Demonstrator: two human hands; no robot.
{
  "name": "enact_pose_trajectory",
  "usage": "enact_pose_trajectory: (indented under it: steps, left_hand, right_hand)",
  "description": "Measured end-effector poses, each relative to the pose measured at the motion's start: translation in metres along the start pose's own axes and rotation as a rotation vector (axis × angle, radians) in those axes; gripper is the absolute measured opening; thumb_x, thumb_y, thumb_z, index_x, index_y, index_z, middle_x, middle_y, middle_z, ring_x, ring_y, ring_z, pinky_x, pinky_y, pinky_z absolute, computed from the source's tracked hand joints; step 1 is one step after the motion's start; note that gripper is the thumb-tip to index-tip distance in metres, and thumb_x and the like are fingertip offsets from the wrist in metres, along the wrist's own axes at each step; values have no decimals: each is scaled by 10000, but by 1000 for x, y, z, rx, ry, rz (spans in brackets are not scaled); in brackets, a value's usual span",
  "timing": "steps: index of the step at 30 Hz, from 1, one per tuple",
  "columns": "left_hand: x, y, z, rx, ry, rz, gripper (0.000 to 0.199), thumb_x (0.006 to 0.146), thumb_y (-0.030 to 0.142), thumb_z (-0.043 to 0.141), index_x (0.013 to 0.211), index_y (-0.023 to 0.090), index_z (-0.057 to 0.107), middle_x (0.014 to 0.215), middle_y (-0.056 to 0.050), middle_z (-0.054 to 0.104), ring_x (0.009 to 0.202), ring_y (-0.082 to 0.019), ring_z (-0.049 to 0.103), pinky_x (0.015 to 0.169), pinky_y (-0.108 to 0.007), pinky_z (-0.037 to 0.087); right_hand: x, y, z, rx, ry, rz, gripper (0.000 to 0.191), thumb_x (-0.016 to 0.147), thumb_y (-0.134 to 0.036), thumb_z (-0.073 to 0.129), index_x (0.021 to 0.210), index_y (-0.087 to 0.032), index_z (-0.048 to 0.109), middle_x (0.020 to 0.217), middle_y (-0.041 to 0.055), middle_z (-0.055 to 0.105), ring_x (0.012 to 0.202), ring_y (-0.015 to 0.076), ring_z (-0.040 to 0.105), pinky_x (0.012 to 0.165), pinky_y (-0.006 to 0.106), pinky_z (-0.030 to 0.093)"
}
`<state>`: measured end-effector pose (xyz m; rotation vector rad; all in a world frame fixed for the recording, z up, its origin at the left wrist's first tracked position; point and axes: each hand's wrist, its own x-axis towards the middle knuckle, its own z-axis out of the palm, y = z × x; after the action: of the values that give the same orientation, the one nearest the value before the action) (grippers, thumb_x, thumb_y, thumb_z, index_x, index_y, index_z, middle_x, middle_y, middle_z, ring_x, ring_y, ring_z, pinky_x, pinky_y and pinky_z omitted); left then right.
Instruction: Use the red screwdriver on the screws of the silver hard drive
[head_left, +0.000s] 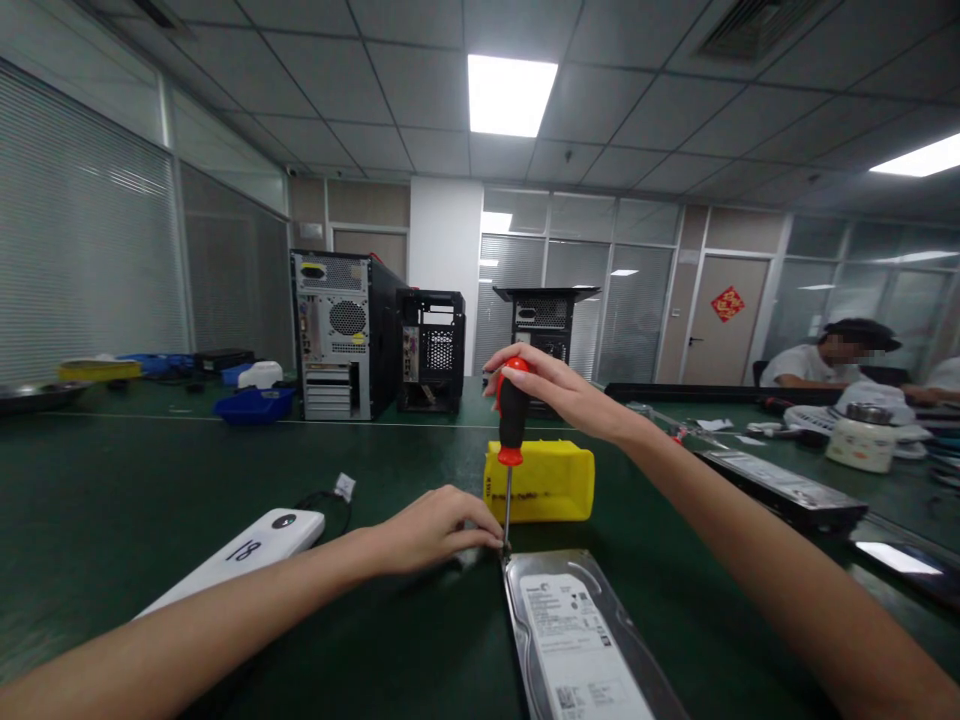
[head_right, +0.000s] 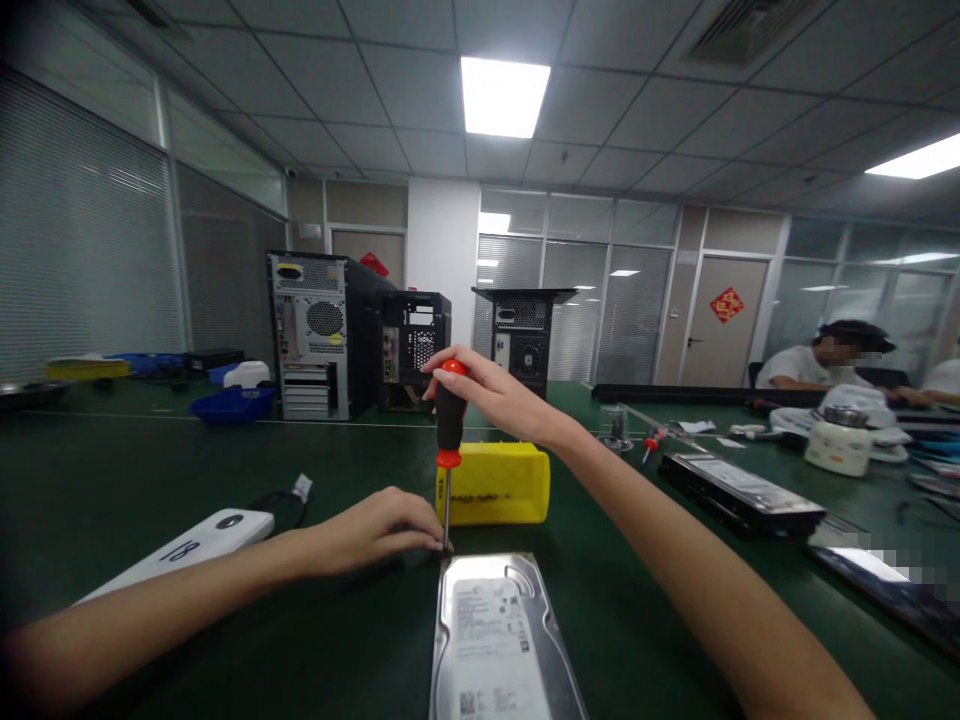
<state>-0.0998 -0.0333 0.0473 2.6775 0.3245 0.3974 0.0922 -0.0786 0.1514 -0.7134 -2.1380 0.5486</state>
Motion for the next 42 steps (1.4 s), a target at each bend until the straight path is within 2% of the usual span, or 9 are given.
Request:
enact_pose_trajectory:
  steps: [3, 10, 18, 25, 28, 32, 38, 42]
  left_hand:
    - [0, 3, -1, -106, 22, -15, 222, 901, 242, 509, 1050, 177, 660, 1022, -52, 685, 941, -172, 627, 842, -245, 440]
    - [3, 4, 6, -373, 39, -89, 262, 823, 189, 612, 1076, 127, 636, 970, -74, 703, 891, -175, 658, 823, -268, 490]
    - [5, 6, 12, -352, 93, -128, 157, 788, 221, 637, 886, 115, 700, 921, -67, 714, 854, -179, 663, 792, -255, 495]
    - [6, 3, 13, -378, 84, -169, 211, 785, 258, 636, 928, 119, 704, 926, -66, 715, 829, -186, 666, 758, -253, 506]
    - [5, 6, 12, -387, 95, -152, 204, 801, 246, 618, 943, 126, 703, 953, -65, 710, 869, -187, 659, 801, -261, 495]
    - [5, 11, 13, -473, 135, -155, 248, 827, 232, 585, 1031, 115, 666, 998, -81, 699, 942, -194, 643, 873, -292, 471]
    - [6, 10, 18, -493, 161, -175, 234, 854, 238, 534, 991, 96, 659, 913, -86, 701, 802, -182, 654, 756, -288, 511]
    - [3, 12, 18, -485, 162, -159, 226, 857, 235, 520, 960, 98, 667, 920, -84, 690, 786, -172, 644, 736, -274, 513]
  right_hand:
    - [1, 4, -2, 22, 15, 16, 236, 899, -319, 453, 1071, -165, 504, 929, 58, 581, 883, 155, 574, 788, 322, 475]
    - [4, 10, -3, 18, 55, 9, 246, 832, -353, 564, 991, -168, 534, 883, 41, 593, 838, 147, 590, 767, 322, 494]
    - [4, 8, -1, -3, 68, 18, 243, 832, -349, 565, 982, -160, 529, 861, 37, 579, 808, 143, 583, 755, 323, 490]
    - [-1, -2, -6, -91, 17, -3, 273, 893, -346, 460, 1065, -150, 539, 946, 68, 596, 910, 175, 574, 817, 351, 462]
    - [-3, -4, -12, -154, -13, -24, 275, 917, -311, 416, 1090, -152, 558, 983, 68, 600, 930, 169, 569, 832, 339, 455]
    - [-3, -5, -18, -106, -64, -19, 283, 909, -300, 440, 1125, -150, 544, 998, 66, 596, 908, 148, 582, 807, 302, 478]
    - [-2, -5, -18, -89, -74, -21, 287, 885, -328, 488, 1103, -151, 547, 987, 66, 595, 895, 149, 586, 795, 300, 489]
    - [-3, -5, -17, -144, -60, -31, 297, 888, -339, 482, 1114, -159, 553, 995, 65, 595, 906, 155, 580, 804, 310, 480]
